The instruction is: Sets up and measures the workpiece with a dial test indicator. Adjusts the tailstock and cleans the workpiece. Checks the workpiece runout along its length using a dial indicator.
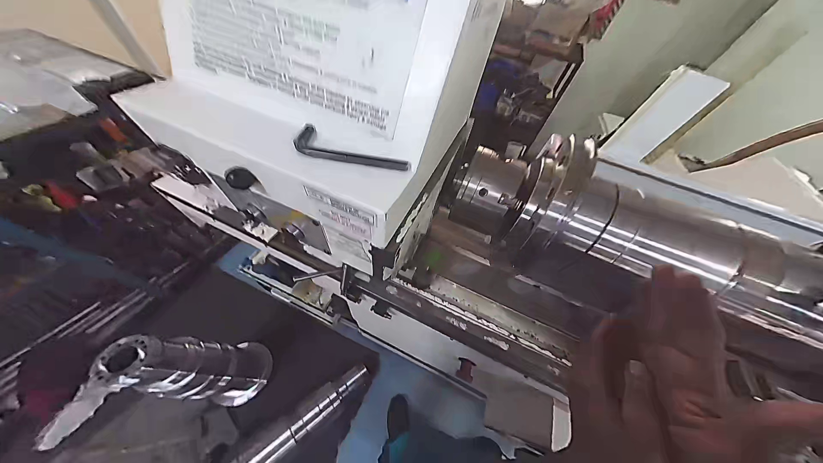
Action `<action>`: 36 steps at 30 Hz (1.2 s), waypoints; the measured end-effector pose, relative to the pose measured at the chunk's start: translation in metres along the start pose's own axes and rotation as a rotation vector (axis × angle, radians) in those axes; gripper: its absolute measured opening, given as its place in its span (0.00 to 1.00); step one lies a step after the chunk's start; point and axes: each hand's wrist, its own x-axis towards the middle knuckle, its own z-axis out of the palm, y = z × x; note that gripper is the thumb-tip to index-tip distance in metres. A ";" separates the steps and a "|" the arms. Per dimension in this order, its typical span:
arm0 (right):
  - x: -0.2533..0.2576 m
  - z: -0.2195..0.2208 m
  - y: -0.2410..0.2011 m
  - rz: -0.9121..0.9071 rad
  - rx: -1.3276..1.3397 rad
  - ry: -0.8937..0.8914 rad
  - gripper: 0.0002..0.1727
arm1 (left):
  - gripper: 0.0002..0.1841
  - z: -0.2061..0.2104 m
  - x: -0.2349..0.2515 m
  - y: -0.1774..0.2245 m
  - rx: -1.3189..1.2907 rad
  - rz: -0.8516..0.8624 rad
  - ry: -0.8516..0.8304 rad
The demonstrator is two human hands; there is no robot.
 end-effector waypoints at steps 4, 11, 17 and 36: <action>-0.025 0.042 -0.021 0.247 -0.057 -0.056 0.70 | 0.24 -0.024 -0.001 -0.023 -0.011 -0.093 0.156; -0.033 0.025 -0.037 0.713 0.661 -0.085 0.62 | 0.20 -0.063 0.031 -0.026 -0.549 -0.399 0.357; -0.055 0.046 0.000 0.777 0.572 0.336 0.17 | 0.06 -0.066 0.010 0.001 -0.343 -0.633 -0.103; -0.145 0.019 0.041 0.585 -0.284 0.357 0.41 | 0.34 -0.021 -0.038 -0.058 -0.192 -0.943 -0.063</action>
